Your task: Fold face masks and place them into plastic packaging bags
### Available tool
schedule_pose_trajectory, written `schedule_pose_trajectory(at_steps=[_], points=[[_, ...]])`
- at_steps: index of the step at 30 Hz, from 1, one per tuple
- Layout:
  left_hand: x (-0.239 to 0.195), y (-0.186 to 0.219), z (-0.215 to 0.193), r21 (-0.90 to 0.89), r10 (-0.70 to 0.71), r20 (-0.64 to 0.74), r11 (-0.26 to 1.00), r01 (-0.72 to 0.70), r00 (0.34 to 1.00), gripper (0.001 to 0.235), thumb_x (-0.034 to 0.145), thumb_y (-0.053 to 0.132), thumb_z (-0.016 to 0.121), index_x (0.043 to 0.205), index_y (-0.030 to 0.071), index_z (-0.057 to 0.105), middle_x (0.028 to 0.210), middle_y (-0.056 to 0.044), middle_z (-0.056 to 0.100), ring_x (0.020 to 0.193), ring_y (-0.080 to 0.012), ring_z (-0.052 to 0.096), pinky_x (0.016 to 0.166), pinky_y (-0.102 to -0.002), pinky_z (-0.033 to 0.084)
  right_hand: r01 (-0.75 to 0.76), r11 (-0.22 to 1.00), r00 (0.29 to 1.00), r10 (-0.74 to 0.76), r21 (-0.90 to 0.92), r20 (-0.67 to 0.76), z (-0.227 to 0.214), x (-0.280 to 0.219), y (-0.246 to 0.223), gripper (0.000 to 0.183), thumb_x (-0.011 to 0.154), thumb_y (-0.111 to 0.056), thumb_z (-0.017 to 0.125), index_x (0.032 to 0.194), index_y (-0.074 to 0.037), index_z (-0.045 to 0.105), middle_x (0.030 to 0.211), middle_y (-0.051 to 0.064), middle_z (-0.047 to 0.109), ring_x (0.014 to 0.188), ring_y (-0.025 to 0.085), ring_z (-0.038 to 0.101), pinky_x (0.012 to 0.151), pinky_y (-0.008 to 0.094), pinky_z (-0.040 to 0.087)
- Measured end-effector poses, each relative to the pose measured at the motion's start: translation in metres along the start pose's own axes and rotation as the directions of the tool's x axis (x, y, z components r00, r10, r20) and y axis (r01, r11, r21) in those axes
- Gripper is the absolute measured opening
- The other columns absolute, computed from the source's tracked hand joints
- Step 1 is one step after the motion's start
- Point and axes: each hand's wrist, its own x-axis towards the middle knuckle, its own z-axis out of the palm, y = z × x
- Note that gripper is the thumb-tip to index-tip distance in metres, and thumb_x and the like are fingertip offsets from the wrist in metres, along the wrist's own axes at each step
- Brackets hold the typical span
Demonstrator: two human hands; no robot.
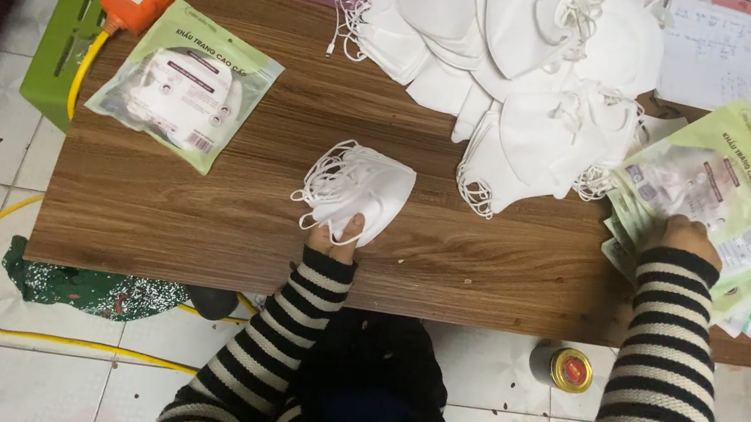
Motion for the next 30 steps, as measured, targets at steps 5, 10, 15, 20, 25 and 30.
schedule_pose_trajectory(at_steps=[5,10,15,20,25,30], points=[[-0.002,0.003,0.0,0.018,0.017,-0.031,1.0,-0.017,0.999,0.06,0.087,0.029,0.076,0.136,0.002,0.055,0.127,-0.02,0.065,0.109,-0.0242,0.063,0.084,-0.038,0.061,0.083,0.994,0.951,-0.057,0.074,-0.303,-0.008,-0.008,0.001,0.021,0.103,-0.026,0.059,0.104,-0.009,0.072,0.093,0.016,0.07,0.072,0.038,0.07,0.056,0.049,0.057],[-0.005,0.006,0.0,0.03,0.032,-0.059,0.999,-0.03,0.998,0.059,0.088,0.027,0.078,0.135,0.001,0.055,0.128,-0.021,0.064,0.113,-0.0238,0.061,0.088,-0.039,0.06,0.156,0.975,0.907,-0.078,0.157,-0.414,-0.043,-0.029,-0.031,0.02,0.108,-0.024,0.062,0.106,-0.007,0.072,0.096,0.016,0.07,0.071,0.037,0.069,0.057,0.049,0.056],[-0.005,0.008,-0.002,0.042,0.058,-0.104,0.998,-0.054,0.993,0.057,0.089,0.024,0.08,0.134,-0.001,0.055,0.13,-0.023,0.063,0.118,-0.0233,0.058,0.093,-0.041,0.059,0.526,0.708,0.756,-0.134,0.472,-0.641,-0.071,-0.094,-0.111,0.008,0.102,-0.021,0.075,0.104,-0.013,0.074,0.087,0.01,0.07,0.08,0.033,0.072,0.068,0.041,0.06],[0.03,-0.028,-0.049,0.194,0.152,-0.376,0.978,-0.082,0.914,0.057,0.085,0.019,0.085,0.127,-0.006,0.057,0.122,-0.029,0.063,0.113,-0.0345,0.061,0.097,-0.048,0.052,0.669,0.495,0.732,-0.308,0.555,-0.608,-0.043,-0.178,-0.235,0.01,0.095,-0.023,0.075,0.096,-0.014,0.072,0.083,0.009,0.072,0.079,0.031,0.074,0.069,0.038,0.061],[-0.002,0.072,-0.044,0.396,0.356,-0.585,0.91,-0.126,0.729,0.05,0.079,0.028,0.091,0.106,-0.007,0.067,0.103,-0.027,0.069,0.105,-0.038,0.067,0.094,-0.048,0.051,0.741,0.155,0.623,-0.521,0.654,-0.583,-0.027,-0.258,-0.34,0.014,0.087,-0.027,0.076,0.085,-0.014,0.071,0.079,0.007,0.076,0.077,0.027,0.076,0.069,0.035,0.063],[0.0,0.067,-0.083,0.409,0.556,-0.584,0.831,-0.377,0.591,0.051,0.071,0.022,0.098,0.112,0.005,0.073,0.102,-0.013,0.072,0.101,-0.0199,0.069,0.089,-0.032,0.056,0.352,-0.141,0.697,-0.621,0.925,-0.359,-0.039,-0.278,-0.36,0.02,0.093,-0.03,0.075,0.106,-0.015,0.077,0.081,0.008,0.077,0.07,0.025,0.076,0.054,0.034,0.062]])
